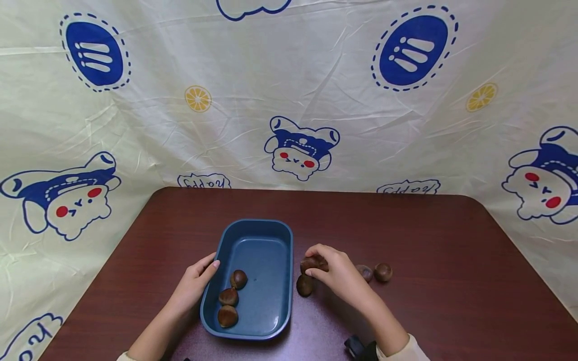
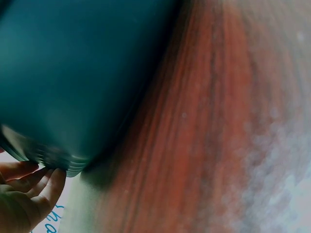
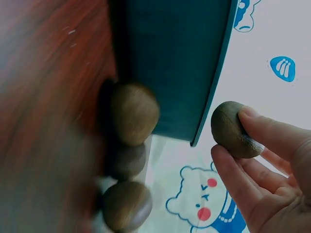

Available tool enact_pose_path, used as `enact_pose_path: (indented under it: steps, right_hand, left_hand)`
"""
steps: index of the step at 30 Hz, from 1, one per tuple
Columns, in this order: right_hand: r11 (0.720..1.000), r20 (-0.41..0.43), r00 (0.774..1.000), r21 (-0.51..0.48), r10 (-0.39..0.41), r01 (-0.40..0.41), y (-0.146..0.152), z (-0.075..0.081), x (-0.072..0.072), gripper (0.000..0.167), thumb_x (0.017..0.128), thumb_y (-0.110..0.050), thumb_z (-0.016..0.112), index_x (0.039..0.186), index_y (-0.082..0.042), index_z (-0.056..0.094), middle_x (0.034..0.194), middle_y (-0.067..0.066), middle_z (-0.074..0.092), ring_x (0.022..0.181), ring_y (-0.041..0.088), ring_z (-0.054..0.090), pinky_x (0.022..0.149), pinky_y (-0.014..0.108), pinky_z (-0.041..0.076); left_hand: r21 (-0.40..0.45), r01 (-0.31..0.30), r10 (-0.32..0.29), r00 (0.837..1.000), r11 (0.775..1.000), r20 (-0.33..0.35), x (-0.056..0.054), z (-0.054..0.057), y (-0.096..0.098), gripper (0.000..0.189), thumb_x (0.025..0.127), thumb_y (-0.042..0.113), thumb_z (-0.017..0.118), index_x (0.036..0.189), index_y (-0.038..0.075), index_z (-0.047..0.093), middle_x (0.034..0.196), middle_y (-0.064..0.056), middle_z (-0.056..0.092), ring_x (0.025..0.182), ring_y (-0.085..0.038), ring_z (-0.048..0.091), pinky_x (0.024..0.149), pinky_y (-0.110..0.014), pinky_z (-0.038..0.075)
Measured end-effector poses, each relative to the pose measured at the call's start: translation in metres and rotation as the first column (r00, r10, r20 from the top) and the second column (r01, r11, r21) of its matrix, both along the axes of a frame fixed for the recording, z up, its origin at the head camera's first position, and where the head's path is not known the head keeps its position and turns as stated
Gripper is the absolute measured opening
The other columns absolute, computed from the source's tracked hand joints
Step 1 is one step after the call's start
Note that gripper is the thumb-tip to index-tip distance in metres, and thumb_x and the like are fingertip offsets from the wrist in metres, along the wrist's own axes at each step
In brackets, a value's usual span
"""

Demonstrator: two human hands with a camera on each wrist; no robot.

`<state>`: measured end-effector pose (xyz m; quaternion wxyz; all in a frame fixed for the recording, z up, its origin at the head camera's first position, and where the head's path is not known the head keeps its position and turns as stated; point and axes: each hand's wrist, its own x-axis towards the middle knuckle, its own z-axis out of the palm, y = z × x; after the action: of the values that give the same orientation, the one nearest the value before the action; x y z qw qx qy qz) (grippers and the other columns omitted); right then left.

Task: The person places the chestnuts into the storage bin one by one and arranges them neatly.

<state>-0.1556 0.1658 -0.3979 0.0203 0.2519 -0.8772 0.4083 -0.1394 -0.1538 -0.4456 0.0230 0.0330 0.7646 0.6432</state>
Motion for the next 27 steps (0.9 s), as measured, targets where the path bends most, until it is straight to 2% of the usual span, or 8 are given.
enact_pose_path:
  steps: [9,15,20,27]
  right_hand:
    - [1.000,0.045,0.999,-0.019,0.024,-0.024,-0.033,0.011,-0.009,0.027,0.079,-0.004,0.067,0.104,-0.010,0.058,0.099,0.000,0.059,0.086,0.014,0.060,0.071,0.024,0.050]
    - [0.998,0.040,0.998,-0.007,0.055,-0.055,-0.058,0.016,-0.015,0.028,0.079,-0.006,0.068,0.104,-0.013,0.059,0.098,-0.002,0.058,0.086,0.012,0.058,0.072,0.026,0.050]
    - [0.995,0.046,0.995,0.020,0.092,-0.093,-0.076,0.013,-0.020,0.027,0.079,-0.010,0.068,0.104,-0.015,0.058,0.096,-0.005,0.058,0.086,0.009,0.055,0.075,0.028,0.049]
    - [0.985,0.047,0.986,0.059,0.159,-0.162,-0.100,0.004,-0.028,0.022,0.081,-0.012,0.067,0.101,-0.010,0.057,0.094,-0.003,0.060,0.085,0.009,0.057,0.074,0.027,0.049]
  left_hand:
    - [-0.004,-0.014,0.014,1.000,1.000,0.009,0.000,0.000,0.000,0.043,0.094,0.022,0.049,0.130,-0.001,0.044,0.121,-0.019,0.052,0.098,-0.028,0.056,0.079,-0.037,0.048]
    - [-0.014,-0.008,0.009,1.000,1.000,0.010,0.000,0.001,0.000,0.044,0.094,0.023,0.048,0.131,-0.001,0.043,0.123,-0.020,0.051,0.100,-0.028,0.055,0.081,-0.038,0.047]
    - [-0.019,-0.006,0.006,1.000,1.000,0.010,0.000,0.000,0.000,0.046,0.094,0.026,0.049,0.131,-0.001,0.043,0.123,-0.019,0.051,0.101,-0.027,0.055,0.082,-0.038,0.047]
    - [-0.018,-0.008,0.008,1.000,1.000,0.014,0.000,0.001,0.000,0.046,0.094,0.026,0.049,0.131,0.000,0.044,0.122,-0.020,0.051,0.099,-0.027,0.056,0.081,-0.039,0.047]
